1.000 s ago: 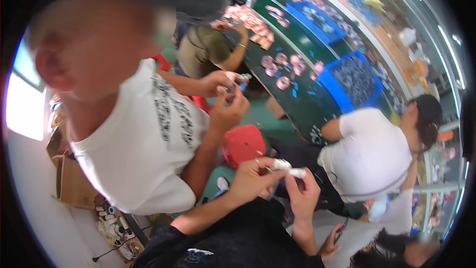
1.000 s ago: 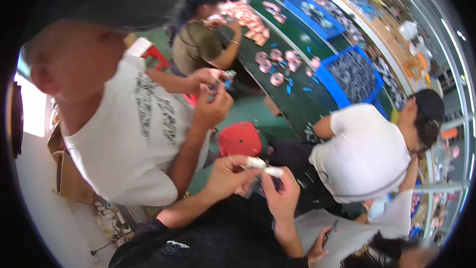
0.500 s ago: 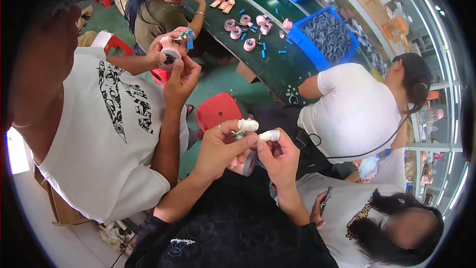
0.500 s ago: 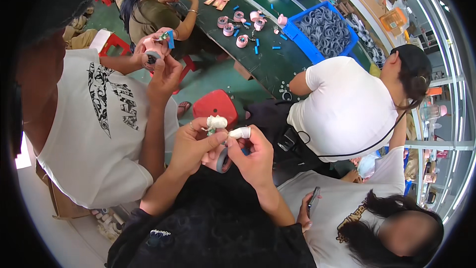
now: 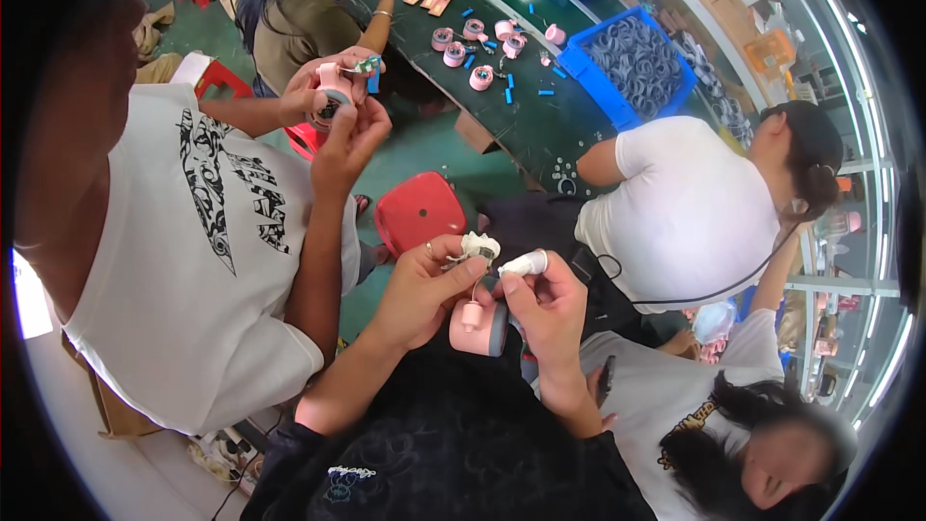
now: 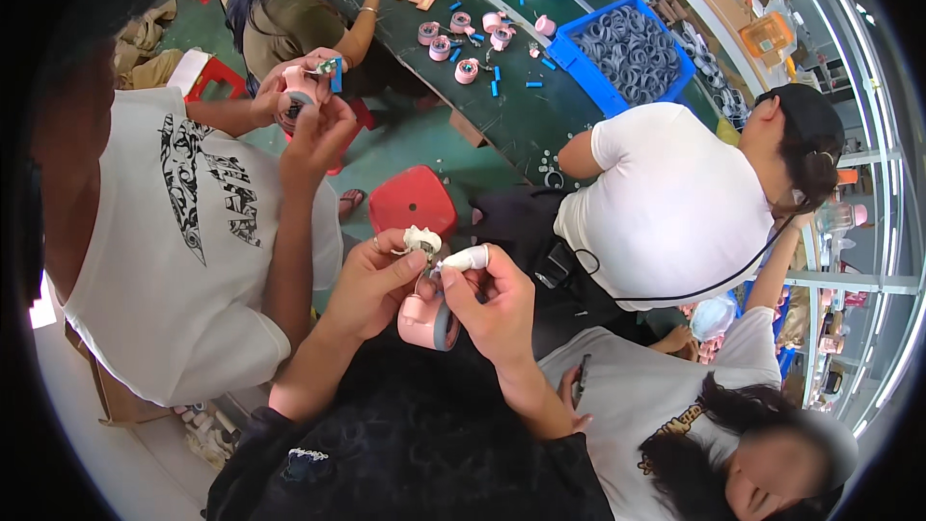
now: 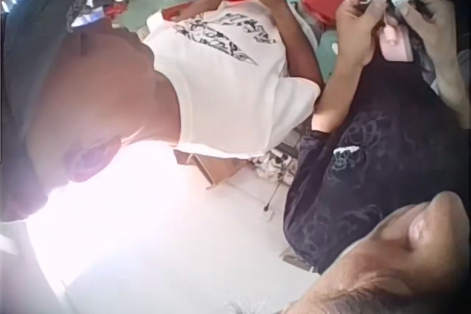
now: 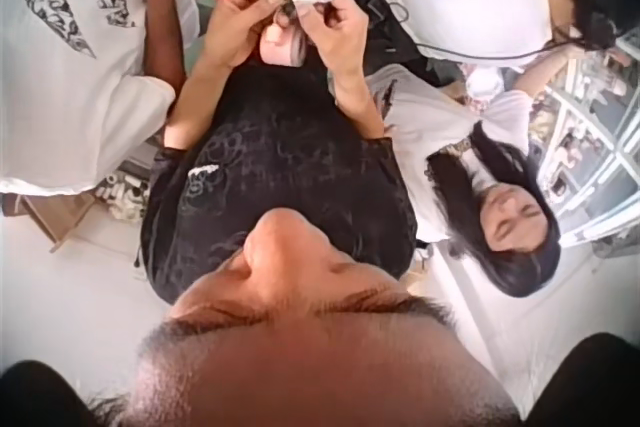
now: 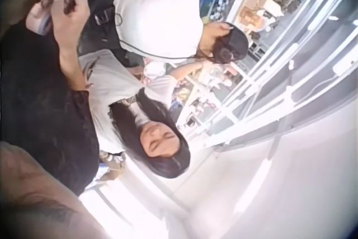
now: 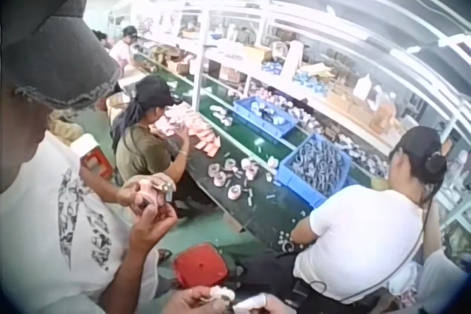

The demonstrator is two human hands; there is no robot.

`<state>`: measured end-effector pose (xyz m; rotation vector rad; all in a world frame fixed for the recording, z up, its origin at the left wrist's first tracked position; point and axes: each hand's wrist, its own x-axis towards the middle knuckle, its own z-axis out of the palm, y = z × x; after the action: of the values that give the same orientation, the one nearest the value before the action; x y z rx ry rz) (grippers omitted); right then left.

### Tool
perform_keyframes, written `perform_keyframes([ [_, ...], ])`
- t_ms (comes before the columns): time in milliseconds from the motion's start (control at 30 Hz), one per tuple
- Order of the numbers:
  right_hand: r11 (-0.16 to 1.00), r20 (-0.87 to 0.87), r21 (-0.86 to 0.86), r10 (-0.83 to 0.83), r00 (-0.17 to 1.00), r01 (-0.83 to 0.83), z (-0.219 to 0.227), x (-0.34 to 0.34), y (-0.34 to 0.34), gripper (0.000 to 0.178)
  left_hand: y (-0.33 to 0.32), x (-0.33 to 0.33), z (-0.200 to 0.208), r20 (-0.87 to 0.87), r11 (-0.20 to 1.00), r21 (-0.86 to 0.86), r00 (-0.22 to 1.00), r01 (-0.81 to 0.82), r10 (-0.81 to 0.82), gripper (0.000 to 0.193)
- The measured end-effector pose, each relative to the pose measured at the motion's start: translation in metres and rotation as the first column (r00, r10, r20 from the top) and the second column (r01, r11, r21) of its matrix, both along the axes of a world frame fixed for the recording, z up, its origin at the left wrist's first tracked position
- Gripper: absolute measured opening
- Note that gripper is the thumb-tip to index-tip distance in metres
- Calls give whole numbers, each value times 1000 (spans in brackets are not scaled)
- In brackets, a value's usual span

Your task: Assembling small plastic components on a production line.

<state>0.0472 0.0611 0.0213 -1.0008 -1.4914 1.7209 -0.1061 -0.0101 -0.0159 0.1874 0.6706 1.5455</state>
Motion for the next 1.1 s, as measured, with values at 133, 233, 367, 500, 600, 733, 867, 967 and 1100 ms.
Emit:
perform_keyframes([
  [133,1000,-46,-19,-4,999,3,-8,-1,0,8,-2,-1,4,-6,998,4,998,63,-63,16],
  [233,998,-62,-59,-6,998,3,-12,1,0,9,-1,1,3,-29,998,-26,998,63,-64,15],
  [367,997,-72,-80,12,997,-18,-15,8,-1,10,-2,5,2,-75,999,-23,996,43,-45,15],
  [500,992,-114,-123,16,993,-30,-13,11,-3,9,-3,7,3,-164,999,-31,986,22,-27,15],
  [600,996,-116,-90,5,993,-15,-18,13,-5,9,-3,8,5,-168,999,-43,985,26,-32,14],
  [733,989,-120,-144,-26,992,9,-11,10,-10,8,-5,9,7,-153,998,-54,987,37,-45,13],
  [867,995,-109,-102,3,994,-15,-16,16,-9,8,-7,11,10,-272,995,-103,962,8,-36,12],
  [967,995,-98,-99,6,995,-16,-12,12,-9,7,-8,11,16,-410,992,-124,911,-22,-32,13],
  [1100,998,-108,-69,6,994,-14,-17,9,-9,7,-10,12,14,-435,992,-122,900,-39,-18,13],
])
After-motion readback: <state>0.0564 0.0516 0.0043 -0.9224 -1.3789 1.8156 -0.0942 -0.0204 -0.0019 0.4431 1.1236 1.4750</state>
